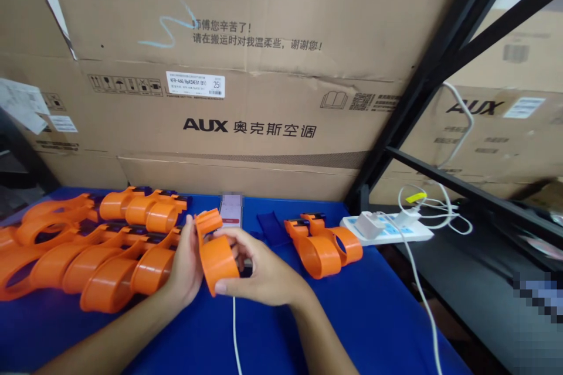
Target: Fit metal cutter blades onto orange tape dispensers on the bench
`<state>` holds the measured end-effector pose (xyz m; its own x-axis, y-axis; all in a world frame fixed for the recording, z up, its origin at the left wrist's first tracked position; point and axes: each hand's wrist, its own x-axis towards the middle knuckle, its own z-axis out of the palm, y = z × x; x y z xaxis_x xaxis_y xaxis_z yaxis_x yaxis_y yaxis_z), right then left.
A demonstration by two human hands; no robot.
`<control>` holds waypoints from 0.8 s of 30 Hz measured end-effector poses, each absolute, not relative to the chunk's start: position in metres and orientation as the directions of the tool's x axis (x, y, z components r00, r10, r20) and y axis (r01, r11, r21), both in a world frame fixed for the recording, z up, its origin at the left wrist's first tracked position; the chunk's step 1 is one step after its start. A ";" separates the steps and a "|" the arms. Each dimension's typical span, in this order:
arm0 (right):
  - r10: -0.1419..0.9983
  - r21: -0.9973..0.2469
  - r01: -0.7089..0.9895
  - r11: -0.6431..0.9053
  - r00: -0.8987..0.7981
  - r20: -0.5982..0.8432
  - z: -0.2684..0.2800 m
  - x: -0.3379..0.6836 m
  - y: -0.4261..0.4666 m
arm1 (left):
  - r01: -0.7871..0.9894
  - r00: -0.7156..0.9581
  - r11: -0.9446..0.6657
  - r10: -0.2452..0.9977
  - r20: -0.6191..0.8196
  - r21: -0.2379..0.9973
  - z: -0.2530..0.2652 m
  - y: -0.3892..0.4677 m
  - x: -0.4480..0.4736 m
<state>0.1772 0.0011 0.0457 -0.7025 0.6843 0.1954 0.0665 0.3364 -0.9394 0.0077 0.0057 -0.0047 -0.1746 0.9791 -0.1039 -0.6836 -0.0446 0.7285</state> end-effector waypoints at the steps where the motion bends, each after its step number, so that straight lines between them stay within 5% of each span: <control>1: 0.708 -0.942 0.033 0.333 -0.669 0.227 0.045 0.177 0.002 | -0.691 -0.141 -0.035 0.986 -0.087 0.722 -0.005 0.006 0.008; 9: 0.899 -0.920 0.010 0.391 -0.220 0.380 0.033 0.174 0.033 | -0.418 0.106 0.131 0.990 -0.095 0.899 -0.024 0.004 0.014; 15: 0.903 -0.930 0.176 0.322 -0.353 0.245 0.042 0.129 0.069 | -0.163 0.341 0.052 0.940 0.007 0.985 -0.020 -0.008 0.017; 24: 0.886 -0.671 0.605 0.429 -0.426 0.182 0.043 0.072 0.112 | -0.159 0.410 0.040 0.912 0.030 0.986 -0.015 -0.010 0.017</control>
<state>0.0722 0.1120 0.0429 -0.4264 0.8861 0.1817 0.6047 0.4287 -0.6712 0.0166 -0.0096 -0.0146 0.4102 0.9115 0.0295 -0.1591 0.0396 0.9865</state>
